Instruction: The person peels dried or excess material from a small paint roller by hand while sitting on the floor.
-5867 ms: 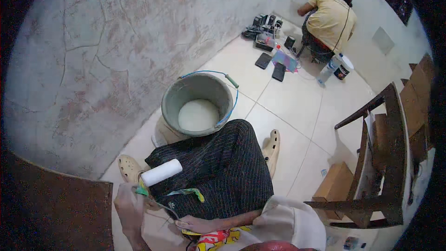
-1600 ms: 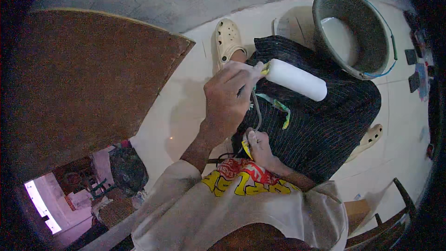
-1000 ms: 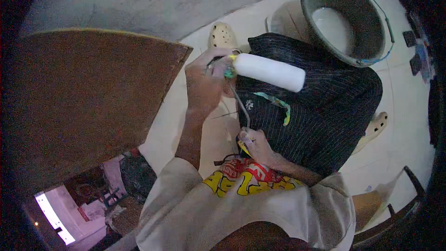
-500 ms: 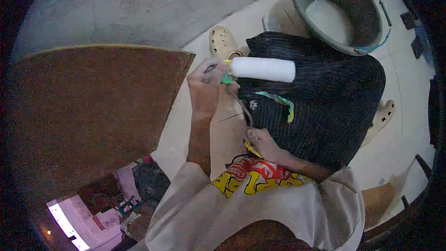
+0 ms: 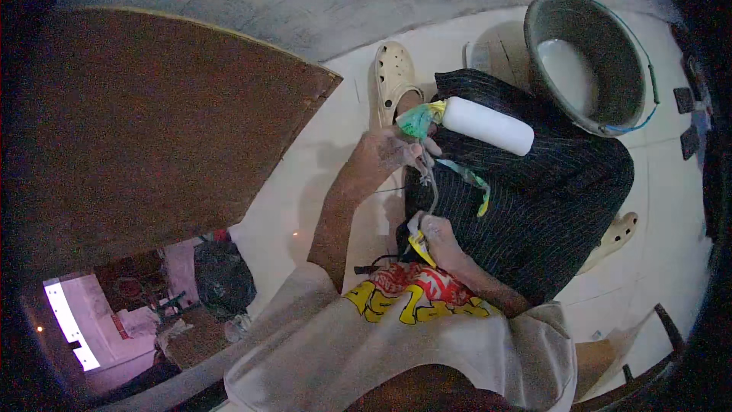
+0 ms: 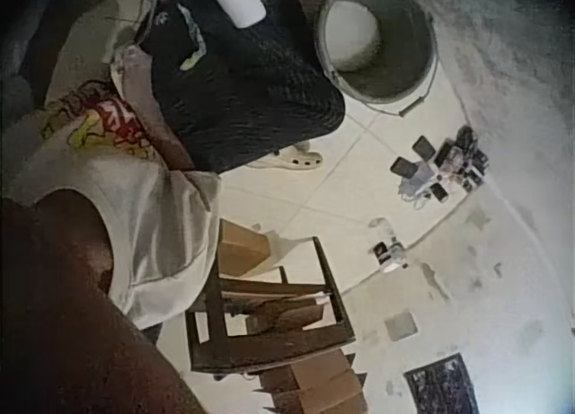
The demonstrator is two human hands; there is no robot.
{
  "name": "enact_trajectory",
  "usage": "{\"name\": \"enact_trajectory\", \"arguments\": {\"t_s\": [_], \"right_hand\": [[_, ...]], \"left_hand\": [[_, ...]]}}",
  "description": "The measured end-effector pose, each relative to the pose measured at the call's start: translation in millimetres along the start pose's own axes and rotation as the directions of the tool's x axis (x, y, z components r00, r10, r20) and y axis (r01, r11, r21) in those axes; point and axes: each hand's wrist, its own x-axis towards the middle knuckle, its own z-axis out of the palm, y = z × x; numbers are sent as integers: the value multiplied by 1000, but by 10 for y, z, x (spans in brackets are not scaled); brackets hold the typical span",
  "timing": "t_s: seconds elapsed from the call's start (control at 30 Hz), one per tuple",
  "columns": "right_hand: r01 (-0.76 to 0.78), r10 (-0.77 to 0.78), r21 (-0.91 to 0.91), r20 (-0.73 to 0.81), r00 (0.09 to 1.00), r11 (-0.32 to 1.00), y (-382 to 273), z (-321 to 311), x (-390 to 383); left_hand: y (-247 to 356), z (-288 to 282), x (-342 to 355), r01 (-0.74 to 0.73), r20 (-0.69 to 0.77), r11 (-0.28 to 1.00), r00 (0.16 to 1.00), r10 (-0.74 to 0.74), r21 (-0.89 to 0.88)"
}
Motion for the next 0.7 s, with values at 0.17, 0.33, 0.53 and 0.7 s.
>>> {"name": "enact_trajectory", "arguments": {"t_s": [0.17, 0.33, 0.53, 0.7], "right_hand": [[-71, 69, 32, 51, 996, 997, -104, -32, 41], [-69, -117, -466, -357, 927, 882, -709, -67, 91], [21, -474, -674, -496, 727, 739, -1372, -421, 6], [165, -610, -876, -170, 774, 453, -1795, -514, 232]], "left_hand": [[-202, 190, -55, 4, 31, 969, 1000, 3, -247], [-332, 326, -111, -134, -161, 971, 973, 168, 200], [-315, 439, -100, -165, -182, 968, 963, 200, 190], [-484, 532, -66, -273, -135, 934, 942, 308, 228]]}}
